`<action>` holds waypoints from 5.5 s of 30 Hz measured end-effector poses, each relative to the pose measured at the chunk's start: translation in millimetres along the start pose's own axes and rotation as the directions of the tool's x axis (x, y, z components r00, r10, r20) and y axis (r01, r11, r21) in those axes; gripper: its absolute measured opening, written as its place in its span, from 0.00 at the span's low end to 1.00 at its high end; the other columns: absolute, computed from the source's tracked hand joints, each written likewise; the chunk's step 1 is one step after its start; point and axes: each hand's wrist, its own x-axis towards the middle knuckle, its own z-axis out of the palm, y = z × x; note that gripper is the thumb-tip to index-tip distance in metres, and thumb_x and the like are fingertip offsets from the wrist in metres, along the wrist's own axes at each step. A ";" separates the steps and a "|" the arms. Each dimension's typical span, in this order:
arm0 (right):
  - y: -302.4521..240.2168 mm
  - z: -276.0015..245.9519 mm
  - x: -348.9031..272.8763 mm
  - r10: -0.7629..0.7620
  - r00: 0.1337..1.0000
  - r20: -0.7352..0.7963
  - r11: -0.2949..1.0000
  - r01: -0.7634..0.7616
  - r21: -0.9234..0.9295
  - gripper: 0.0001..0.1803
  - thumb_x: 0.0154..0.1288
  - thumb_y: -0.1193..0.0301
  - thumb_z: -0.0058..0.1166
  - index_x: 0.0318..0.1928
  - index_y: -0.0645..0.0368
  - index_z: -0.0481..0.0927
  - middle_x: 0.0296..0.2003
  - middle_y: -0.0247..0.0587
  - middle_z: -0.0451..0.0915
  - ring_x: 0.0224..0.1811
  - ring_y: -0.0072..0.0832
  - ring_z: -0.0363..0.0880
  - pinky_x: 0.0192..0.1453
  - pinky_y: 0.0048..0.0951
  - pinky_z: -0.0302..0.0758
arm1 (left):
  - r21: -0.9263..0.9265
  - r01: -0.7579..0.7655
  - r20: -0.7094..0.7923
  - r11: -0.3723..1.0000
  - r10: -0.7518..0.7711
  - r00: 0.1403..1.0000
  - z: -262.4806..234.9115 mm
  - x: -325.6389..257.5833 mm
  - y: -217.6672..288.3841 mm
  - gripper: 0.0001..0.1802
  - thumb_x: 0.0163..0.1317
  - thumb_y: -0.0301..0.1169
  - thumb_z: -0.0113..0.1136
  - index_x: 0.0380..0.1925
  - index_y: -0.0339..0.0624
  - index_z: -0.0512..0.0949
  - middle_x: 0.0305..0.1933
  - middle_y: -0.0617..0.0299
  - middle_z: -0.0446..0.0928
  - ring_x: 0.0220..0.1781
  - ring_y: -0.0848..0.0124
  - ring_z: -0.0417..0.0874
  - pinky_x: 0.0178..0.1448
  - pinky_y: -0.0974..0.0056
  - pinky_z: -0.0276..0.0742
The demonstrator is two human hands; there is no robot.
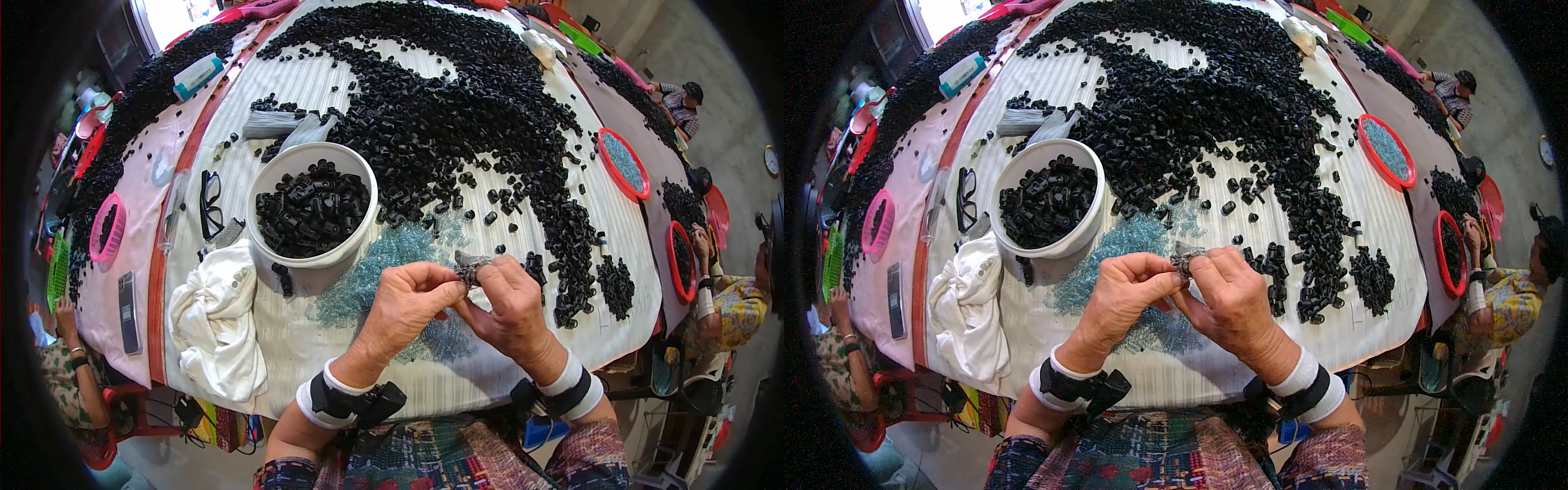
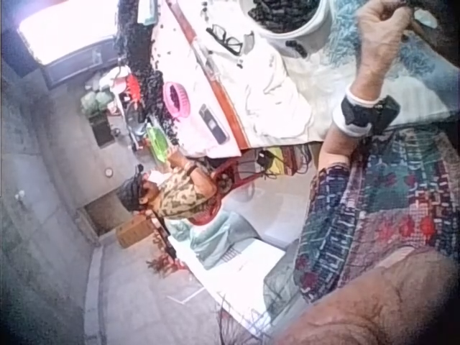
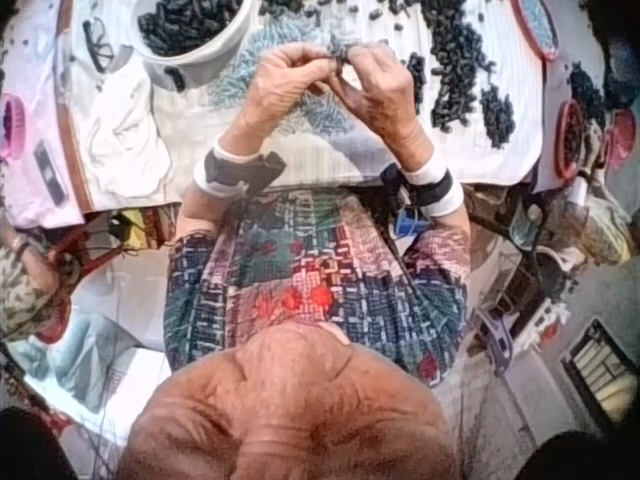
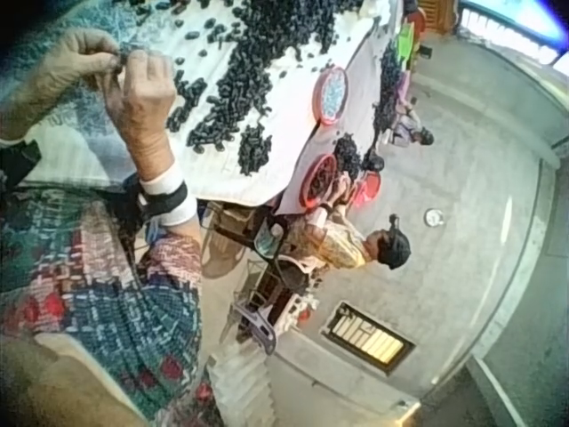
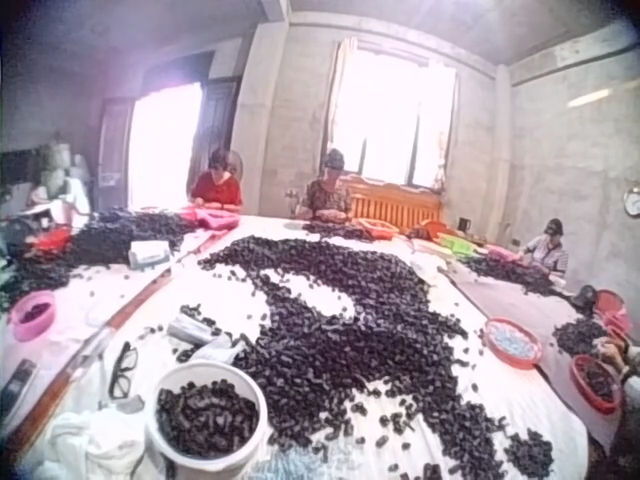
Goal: The person is manually attaching small black eyelets or plastic components to a larger grey shoe part.
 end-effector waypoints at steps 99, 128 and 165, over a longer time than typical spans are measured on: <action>6.2 3.2 -8.7 0.217 0.976 0.017 0.868 -0.201 0.453 0.14 0.49 0.79 0.60 0.38 0.65 0.73 0.30 0.43 0.74 0.29 0.30 0.75 0.27 0.26 0.72 | -0.031 0.014 0.028 0.999 -0.013 1.000 -0.6 2.9 0.9 0.05 0.57 0.24 0.59 0.31 0.32 0.77 0.27 0.60 0.79 0.27 0.76 0.80 0.34 0.73 0.77; 2.1 0.2 -15.5 -0.011 1.000 -0.024 0.998 0.013 0.060 0.15 0.43 0.75 0.68 0.28 0.62 0.73 0.24 0.43 0.70 0.25 0.38 0.70 0.27 0.34 0.68 | -0.183 0.158 0.162 0.970 -0.129 0.978 -10.0 4.6 -9.1 0.09 0.59 0.28 0.61 0.34 0.32 0.80 0.31 0.58 0.81 0.30 0.74 0.83 0.34 0.73 0.80; 9.0 -1.2 -24.3 0.008 0.993 -0.114 1.000 -0.005 0.020 0.17 0.43 0.75 0.68 0.25 0.61 0.68 0.21 0.41 0.66 0.20 0.36 0.68 0.20 0.33 0.66 | -0.100 0.138 0.183 0.985 -0.118 0.976 2.0 3.7 -0.8 0.10 0.62 0.31 0.58 0.36 0.34 0.79 0.29 0.61 0.81 0.33 0.75 0.82 0.34 0.73 0.78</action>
